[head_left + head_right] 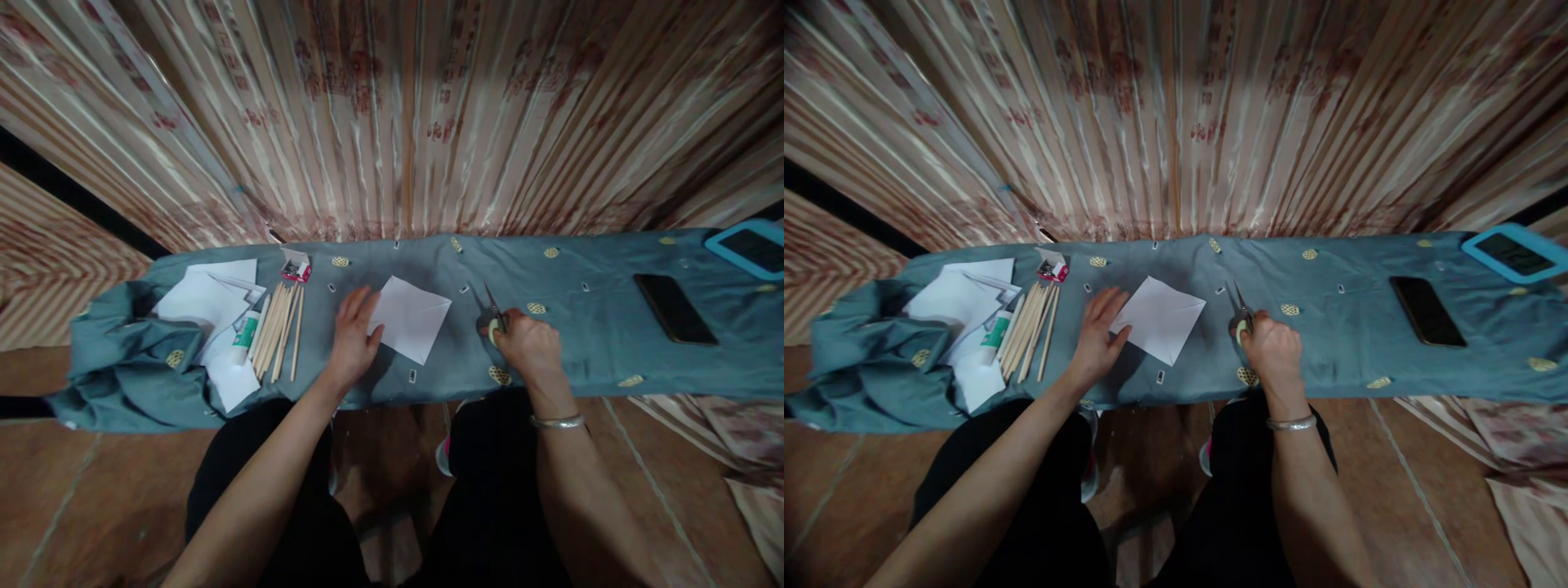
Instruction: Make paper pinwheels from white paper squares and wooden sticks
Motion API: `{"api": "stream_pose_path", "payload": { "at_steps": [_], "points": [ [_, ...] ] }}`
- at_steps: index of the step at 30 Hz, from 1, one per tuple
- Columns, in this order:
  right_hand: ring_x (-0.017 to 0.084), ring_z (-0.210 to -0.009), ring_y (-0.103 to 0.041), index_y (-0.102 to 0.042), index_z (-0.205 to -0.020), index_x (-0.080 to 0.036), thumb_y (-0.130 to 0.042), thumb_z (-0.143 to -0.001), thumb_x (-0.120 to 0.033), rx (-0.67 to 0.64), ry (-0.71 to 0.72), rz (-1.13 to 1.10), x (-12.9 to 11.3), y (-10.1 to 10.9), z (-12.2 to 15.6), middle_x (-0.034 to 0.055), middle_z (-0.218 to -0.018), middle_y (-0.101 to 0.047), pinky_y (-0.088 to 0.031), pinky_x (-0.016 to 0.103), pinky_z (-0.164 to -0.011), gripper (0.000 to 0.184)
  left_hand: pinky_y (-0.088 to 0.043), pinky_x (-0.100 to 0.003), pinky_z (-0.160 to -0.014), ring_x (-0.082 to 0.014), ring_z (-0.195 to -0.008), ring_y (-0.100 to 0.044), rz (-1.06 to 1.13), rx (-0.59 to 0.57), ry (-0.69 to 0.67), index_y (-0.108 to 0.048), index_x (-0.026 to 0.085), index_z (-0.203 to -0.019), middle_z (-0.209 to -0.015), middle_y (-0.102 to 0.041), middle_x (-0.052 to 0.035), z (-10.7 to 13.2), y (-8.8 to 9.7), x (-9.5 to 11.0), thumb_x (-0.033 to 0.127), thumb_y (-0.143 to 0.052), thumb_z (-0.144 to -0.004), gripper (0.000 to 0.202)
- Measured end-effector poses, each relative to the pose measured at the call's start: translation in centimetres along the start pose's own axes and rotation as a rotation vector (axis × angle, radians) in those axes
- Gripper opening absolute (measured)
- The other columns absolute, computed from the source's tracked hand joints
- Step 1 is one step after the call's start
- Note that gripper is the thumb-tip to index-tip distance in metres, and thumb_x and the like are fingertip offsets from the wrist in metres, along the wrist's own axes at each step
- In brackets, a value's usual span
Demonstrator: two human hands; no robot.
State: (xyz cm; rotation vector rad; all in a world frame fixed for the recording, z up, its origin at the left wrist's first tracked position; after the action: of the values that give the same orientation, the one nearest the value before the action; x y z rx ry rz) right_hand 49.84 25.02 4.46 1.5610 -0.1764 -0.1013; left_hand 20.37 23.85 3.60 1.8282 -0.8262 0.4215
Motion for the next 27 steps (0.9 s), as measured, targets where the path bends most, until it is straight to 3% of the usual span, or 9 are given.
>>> {"api": "stream_pose_path", "payload": {
  "at_steps": [2,4,8,13,17,20,22,24,27],
  "points": [
    [0.035,-0.087,-0.072,-0.067,-0.11,-0.01,-0.054,-0.092,-0.04,-0.015,-0.003,-0.009,-0.1,0.0,-0.2,0.0203,-0.084,-0.074,-0.049,0.039,-0.073,0.037,-0.038,-0.049,-0.115,-0.0268,-0.136,-0.048,-0.091,-0.166,-0.147,-0.062,0.018,-0.124,-0.137,-0.061,-0.0113,0.8,-2.0,2.1,0.014,-0.053,-0.091,0.035],
    [0.035,-0.088,-0.072,-0.067,-0.111,-0.011,-0.055,-0.091,-0.041,-0.033,-0.002,-0.013,-0.2,-0.2,-0.3,0.02,-0.086,-0.074,-0.049,0.039,-0.074,0.038,-0.039,-0.049,-0.115,-0.0271,-0.137,-0.047,-0.149,-0.293,-0.207,-0.064,0.016,-0.122,-0.136,-0.062,-0.012,1.6,-3.9,3.3,0.015,-0.049,-0.094,0.032],
    [0.035,-0.091,-0.072,-0.065,-0.116,-0.012,-0.059,-0.09,-0.04,-0.056,0.045,-0.009,-1.0,-0.9,-0.2,0.0182,-0.09,-0.075,-0.049,0.039,-0.075,0.039,-0.033,-0.056,-0.116,-0.0321,-0.143,-0.039,-0.248,-0.45,-0.173,-0.059,0.016,-0.131,-0.146,-0.054,-0.0145,2.5,-6.4,3.6,0.027,-0.052,-0.096,0.037],
    [0.033,-0.087,-0.073,-0.068,-0.111,-0.014,-0.058,-0.091,-0.036,-0.035,0.095,0.037,-1.6,-1.1,0.3,0.0179,-0.09,-0.075,-0.048,0.036,-0.071,0.031,-0.029,-0.054,-0.119,-0.0319,-0.144,-0.037,-0.285,-0.485,-0.142,-0.057,0.017,-0.133,-0.15,-0.049,-0.0139,2.8,-6.7,3.2,0.029,-0.052,-0.097,0.039],
    [0.035,-0.087,-0.073,-0.073,-0.106,-0.015,-0.061,-0.09,-0.035,-0.026,0.073,0.032,-0.6,-1.3,0.2,0.0189,-0.088,-0.076,-0.049,0.039,-0.071,0.028,-0.028,-0.054,-0.119,-0.0323,-0.144,-0.037,-0.276,-0.477,-0.139,-0.057,0.016,-0.133,-0.151,-0.049,-0.0146,2.9,-6.5,3.3,0.03,-0.052,-0.097,0.039],
    [0.036,-0.087,-0.072,-0.075,-0.105,-0.013,-0.059,-0.09,-0.032,0.07,0.072,-0.028,-0.5,-0.6,0.1,0.0206,-0.09,-0.076,-0.053,0.044,-0.075,0.029,-0.029,-0.054,-0.118,-0.0321,-0.143,-0.038,-0.276,-0.466,-0.143,-0.058,0.016,-0.132,-0.149,-0.05,-0.0144,2.8,-6.6,3.3,0.03,-0.052,-0.096,0.038],
    [0.034,-0.092,-0.071,-0.073,-0.109,-0.012,-0.053,-0.093,-0.029,0.178,0.168,-0.152,-2.3,0.2,0.4,0.021,-0.099,-0.075,-0.055,0.045,-0.08,0.031,-0.029,-0.054,-0.118,-0.0322,-0.143,-0.038,-0.278,-0.458,-0.137,-0.059,0.017,-0.13,-0.148,-0.051,-0.0142,2.8,-6.7,3.2,0.03,-0.053,-0.096,0.037],
    [0.031,-0.106,-0.068,-0.07,-0.115,-0.01,-0.044,-0.096,-0.024,0.262,0.379,-0.32,-6.0,0.9,1.5,0.0199,-0.115,-0.073,-0.053,0.044,-0.094,0.035,-0.028,-0.054,-0.118,-0.0324,-0.143,-0.038,-0.278,-0.452,-0.132,-0.059,0.017,-0.13,-0.148,-0.052,-0.0141,2.8,-6.8,3.1,0.029,-0.054,-0.096,0.037],
    [0.028,-0.123,-0.06,-0.065,-0.126,-0.006,-0.036,-0.096,-0.015,0.218,0.679,-0.427,-12.2,-0.2,3.8,0.0189,-0.129,-0.067,-0.048,0.042,-0.107,0.042,-0.027,-0.054,-0.118,-0.0329,-0.143,-0.037,-0.272,-0.46,-0.134,-0.058,0.016,-0.133,-0.148,-0.051,-0.0141,2.9,-7.0,3.1,0.029,-0.053,-0.096,0.04]
  ]
}}
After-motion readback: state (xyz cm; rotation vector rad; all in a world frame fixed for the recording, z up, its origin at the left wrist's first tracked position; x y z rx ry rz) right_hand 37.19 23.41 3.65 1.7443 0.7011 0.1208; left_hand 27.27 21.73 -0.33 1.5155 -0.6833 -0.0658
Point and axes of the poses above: each hand's wrist, its own z-axis away from the middle knuckle, its own y-axis out of the back of the hand, x = y × z, the point moved 10 cm from there along -z, towards the middle knuckle
